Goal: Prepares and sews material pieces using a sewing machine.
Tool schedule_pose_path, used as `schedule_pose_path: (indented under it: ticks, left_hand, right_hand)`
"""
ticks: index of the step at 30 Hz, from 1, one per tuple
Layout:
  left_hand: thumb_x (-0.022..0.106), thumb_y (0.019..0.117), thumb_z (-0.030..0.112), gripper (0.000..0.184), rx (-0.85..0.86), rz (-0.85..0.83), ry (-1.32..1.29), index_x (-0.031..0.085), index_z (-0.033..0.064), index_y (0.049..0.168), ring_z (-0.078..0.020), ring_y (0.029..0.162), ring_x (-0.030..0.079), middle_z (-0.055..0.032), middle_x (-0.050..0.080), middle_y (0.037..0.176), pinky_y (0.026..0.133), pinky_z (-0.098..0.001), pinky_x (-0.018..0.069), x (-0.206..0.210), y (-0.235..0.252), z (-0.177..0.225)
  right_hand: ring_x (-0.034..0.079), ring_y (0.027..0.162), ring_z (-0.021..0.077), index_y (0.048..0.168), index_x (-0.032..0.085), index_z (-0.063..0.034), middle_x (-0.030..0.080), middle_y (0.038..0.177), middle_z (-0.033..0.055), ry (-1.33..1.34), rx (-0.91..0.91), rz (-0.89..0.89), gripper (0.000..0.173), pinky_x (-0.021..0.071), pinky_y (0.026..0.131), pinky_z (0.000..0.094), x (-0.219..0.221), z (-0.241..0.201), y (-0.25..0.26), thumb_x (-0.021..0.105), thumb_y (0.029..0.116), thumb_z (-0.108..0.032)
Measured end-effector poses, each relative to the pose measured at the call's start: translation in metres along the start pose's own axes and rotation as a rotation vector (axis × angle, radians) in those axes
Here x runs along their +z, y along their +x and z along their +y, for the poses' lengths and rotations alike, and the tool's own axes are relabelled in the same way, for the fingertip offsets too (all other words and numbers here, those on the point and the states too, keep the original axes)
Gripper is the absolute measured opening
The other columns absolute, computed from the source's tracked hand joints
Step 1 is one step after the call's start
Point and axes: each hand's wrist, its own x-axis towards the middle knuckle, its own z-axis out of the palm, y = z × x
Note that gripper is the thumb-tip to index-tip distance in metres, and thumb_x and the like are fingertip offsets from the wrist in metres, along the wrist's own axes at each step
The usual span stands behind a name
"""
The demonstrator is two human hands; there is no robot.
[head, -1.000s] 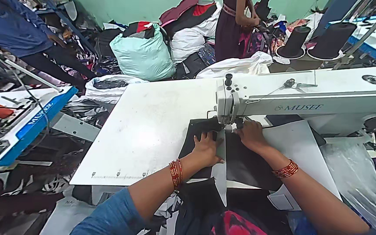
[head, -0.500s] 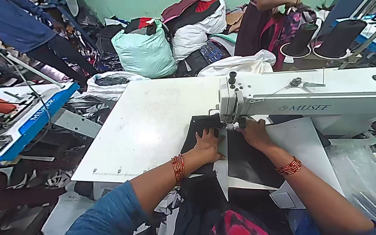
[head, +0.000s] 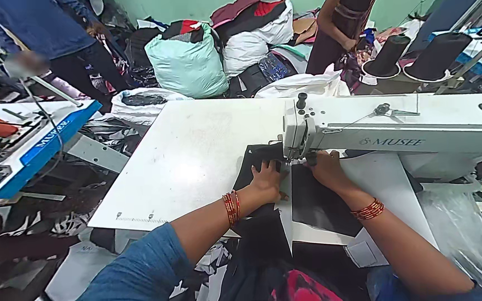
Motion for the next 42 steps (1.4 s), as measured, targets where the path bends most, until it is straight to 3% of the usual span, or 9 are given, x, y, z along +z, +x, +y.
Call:
schedule_pose_path:
  ticks: [7, 17, 20, 22, 29, 31, 36, 39, 42]
  left_hand:
    - [0.072, 0.0891, 0.057, 0.087, 0.012, 0.041, -0.003, 0.034, 0.0287, 0.162, -0.0517, 0.151, 0.019, -0.0283, 0.021, 0.165, 0.107, -0.0798, 0.0280, 0.000, 0.012, -0.005]
    - [0.076, 0.0877, 0.054, 0.081, 0.053, 0.120, -0.045, 0.045, 0.0243, 0.156, -0.0520, 0.150, 0.022, -0.0300, 0.027, 0.162, 0.108, -0.0784, 0.0280, -0.002, 0.020, -0.011]
    - [0.071, 0.0899, 0.057, 0.079, 0.012, 0.154, 0.012, 0.044, 0.0261, 0.157, -0.0514, 0.146, 0.031, -0.0300, 0.031, 0.159, 0.108, -0.0770, 0.0297, 0.004, 0.015, -0.007]
    - [0.070, 0.0909, 0.056, 0.077, -0.029, 0.139, 0.091, 0.044, 0.0253, 0.157, -0.0516, 0.142, 0.037, -0.0303, 0.035, 0.158, 0.109, -0.0776, 0.0270, 0.009, 0.009, -0.001]
    - [0.055, 0.1012, 0.052, 0.067, 0.006, 0.080, 0.184, 0.044, 0.0165, 0.157, -0.0453, 0.157, -0.007, -0.0259, -0.005, 0.170, 0.118, -0.0733, -0.0050, 0.029, -0.027, 0.014]
    - [0.053, 0.1026, 0.051, 0.064, 0.073, 0.057, 0.217, 0.051, 0.0106, 0.152, -0.0428, 0.157, -0.015, -0.0211, 0.007, 0.172, 0.115, -0.0768, -0.0108, 0.037, -0.038, 0.019]
    - [0.039, 0.1068, 0.055, 0.070, 0.127, -0.044, 0.220, 0.038, 0.0084, 0.159, -0.0429, 0.158, -0.007, -0.0192, 0.027, 0.167, 0.110, -0.0811, -0.0131, 0.050, -0.066, 0.031]
    - [0.043, 0.1002, 0.068, 0.084, 0.131, 0.032, 0.203, 0.041, 0.0051, 0.156, -0.0447, 0.157, 0.008, -0.0212, 0.036, 0.162, 0.111, -0.0823, -0.0076, 0.062, -0.076, 0.035]
    - [0.046, 0.1024, 0.061, 0.078, 0.132, 0.045, 0.202, 0.043, 0.0019, 0.154, -0.0440, 0.154, 0.021, -0.0201, 0.043, 0.157, 0.112, -0.0820, -0.0047, 0.066, -0.078, 0.040]
  right_hand:
    - [0.061, 0.117, 0.0411, 0.117, 0.069, 0.0001, 0.068, 0.114, 0.0244, -0.015, 0.029, -0.051, 0.030, 0.0320, 0.110, 0.0639, -0.004, -0.001, 0.005, 0.055, 0.1065, -0.024]
    - [0.065, 0.112, 0.0393, 0.107, 0.072, 0.0007, 0.071, 0.106, 0.0225, 0.004, 0.055, -0.118, 0.021, 0.0431, 0.101, 0.0574, -0.012, 0.001, 0.013, 0.056, 0.1027, -0.013]
    - [0.063, 0.111, 0.0454, 0.109, 0.072, -0.0009, 0.069, 0.111, 0.0249, -0.078, -0.067, 0.068, 0.016, 0.0432, 0.099, 0.0665, -0.001, 0.005, 0.006, 0.063, 0.0975, -0.006]
    - [0.055, 0.123, 0.0500, 0.117, 0.070, 0.0004, 0.063, 0.124, 0.0281, -0.048, -0.085, 0.122, 0.023, 0.0343, 0.106, 0.0717, -0.001, -0.004, -0.009, 0.067, 0.0973, -0.010]
    - [0.053, 0.133, 0.0429, 0.126, 0.071, -0.0124, 0.063, 0.136, 0.0175, 0.265, -0.260, 0.063, 0.029, 0.0399, 0.107, 0.0664, 0.036, -0.025, -0.107, 0.057, 0.1040, -0.023]
    - [0.055, 0.132, 0.0438, 0.125, 0.073, -0.0169, 0.065, 0.136, 0.0160, 0.253, -0.277, 0.188, 0.028, 0.0412, 0.105, 0.0680, 0.051, -0.025, -0.125, 0.055, 0.1030, -0.017]
    - [0.060, 0.127, 0.0424, 0.123, 0.075, -0.0200, 0.067, 0.134, 0.0136, 0.228, -0.287, 0.287, 0.042, 0.0432, 0.106, 0.0663, 0.059, -0.026, -0.137, 0.052, 0.0955, 0.002]
    - [0.061, 0.127, 0.0423, 0.123, 0.075, -0.0198, 0.067, 0.134, 0.0140, 0.232, -0.286, 0.292, 0.042, 0.0429, 0.106, 0.0668, 0.060, -0.026, -0.137, 0.052, 0.0954, 0.003]
    - [0.060, 0.127, 0.0418, 0.123, 0.075, -0.0206, 0.067, 0.134, 0.0129, 0.227, -0.287, 0.293, 0.042, 0.0431, 0.105, 0.0665, 0.059, -0.026, -0.136, 0.052, 0.0957, 0.002]
